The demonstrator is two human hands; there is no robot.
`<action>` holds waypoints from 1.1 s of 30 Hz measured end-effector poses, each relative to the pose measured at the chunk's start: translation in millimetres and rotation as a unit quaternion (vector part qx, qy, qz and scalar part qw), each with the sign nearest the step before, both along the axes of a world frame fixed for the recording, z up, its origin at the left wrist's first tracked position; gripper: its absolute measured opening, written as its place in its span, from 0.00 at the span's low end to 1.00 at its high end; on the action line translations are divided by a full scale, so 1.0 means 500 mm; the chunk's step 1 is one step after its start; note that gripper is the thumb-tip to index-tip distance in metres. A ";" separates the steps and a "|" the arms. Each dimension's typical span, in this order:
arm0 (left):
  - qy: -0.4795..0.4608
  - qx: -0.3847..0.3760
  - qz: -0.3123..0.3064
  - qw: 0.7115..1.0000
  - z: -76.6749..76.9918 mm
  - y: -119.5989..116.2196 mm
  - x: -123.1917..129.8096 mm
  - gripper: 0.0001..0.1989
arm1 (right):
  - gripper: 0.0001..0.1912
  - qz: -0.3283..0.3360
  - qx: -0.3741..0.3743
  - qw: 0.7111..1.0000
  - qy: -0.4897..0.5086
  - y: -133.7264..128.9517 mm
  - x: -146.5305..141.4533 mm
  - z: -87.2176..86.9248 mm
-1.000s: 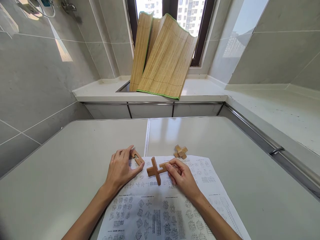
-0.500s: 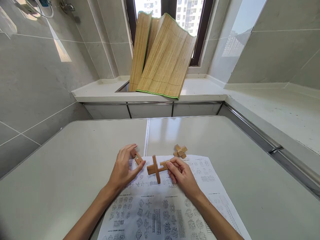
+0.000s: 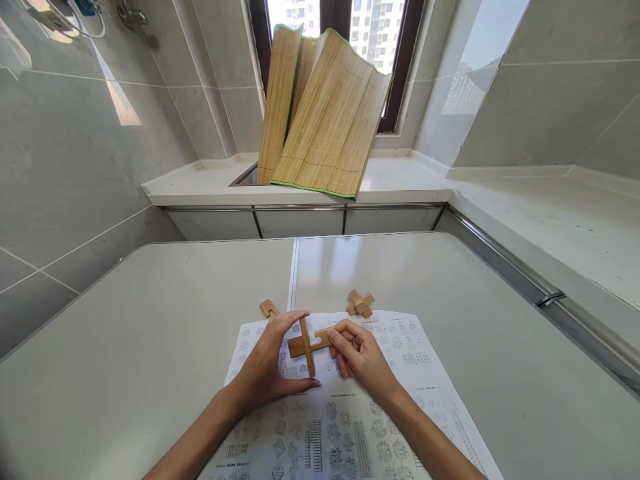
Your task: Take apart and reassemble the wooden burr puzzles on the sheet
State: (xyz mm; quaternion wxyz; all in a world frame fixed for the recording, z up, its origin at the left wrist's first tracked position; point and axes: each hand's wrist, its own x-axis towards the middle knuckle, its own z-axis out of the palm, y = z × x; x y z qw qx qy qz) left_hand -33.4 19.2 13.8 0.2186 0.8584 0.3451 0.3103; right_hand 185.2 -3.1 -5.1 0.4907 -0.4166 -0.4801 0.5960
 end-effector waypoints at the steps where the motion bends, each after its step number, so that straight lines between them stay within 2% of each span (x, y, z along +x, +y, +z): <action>1: -0.002 0.004 0.003 1.000 0.000 0.000 0.001 0.51 | 0.19 0.004 -0.001 1.000 0.003 0.000 0.000 -0.001; 8: -0.020 0.028 0.018 0.999 0.004 -0.002 0.003 0.47 | 0.17 0.006 -0.007 1.000 0.011 0.000 0.007 -0.005; 19: -0.023 0.020 0.014 0.999 0.025 0.001 -0.007 0.43 | 0.19 -0.034 -0.011 0.999 0.023 -0.002 0.004 -0.007; 23: -0.019 0.022 0.014 0.999 0.030 0.006 -0.019 0.43 | 0.18 -0.060 -0.010 0.998 0.033 0.005 0.018 -0.007; 27: -0.005 0.039 0.059 0.997 0.035 0.024 -0.042 0.41 | 0.18 -0.106 0.009 0.994 0.013 0.008 0.034 -0.009; 33: 0.073 0.085 0.148 0.983 0.030 0.055 -0.083 0.38 | 0.20 -0.049 0.019 0.996 -0.069 -0.007 0.005 -0.001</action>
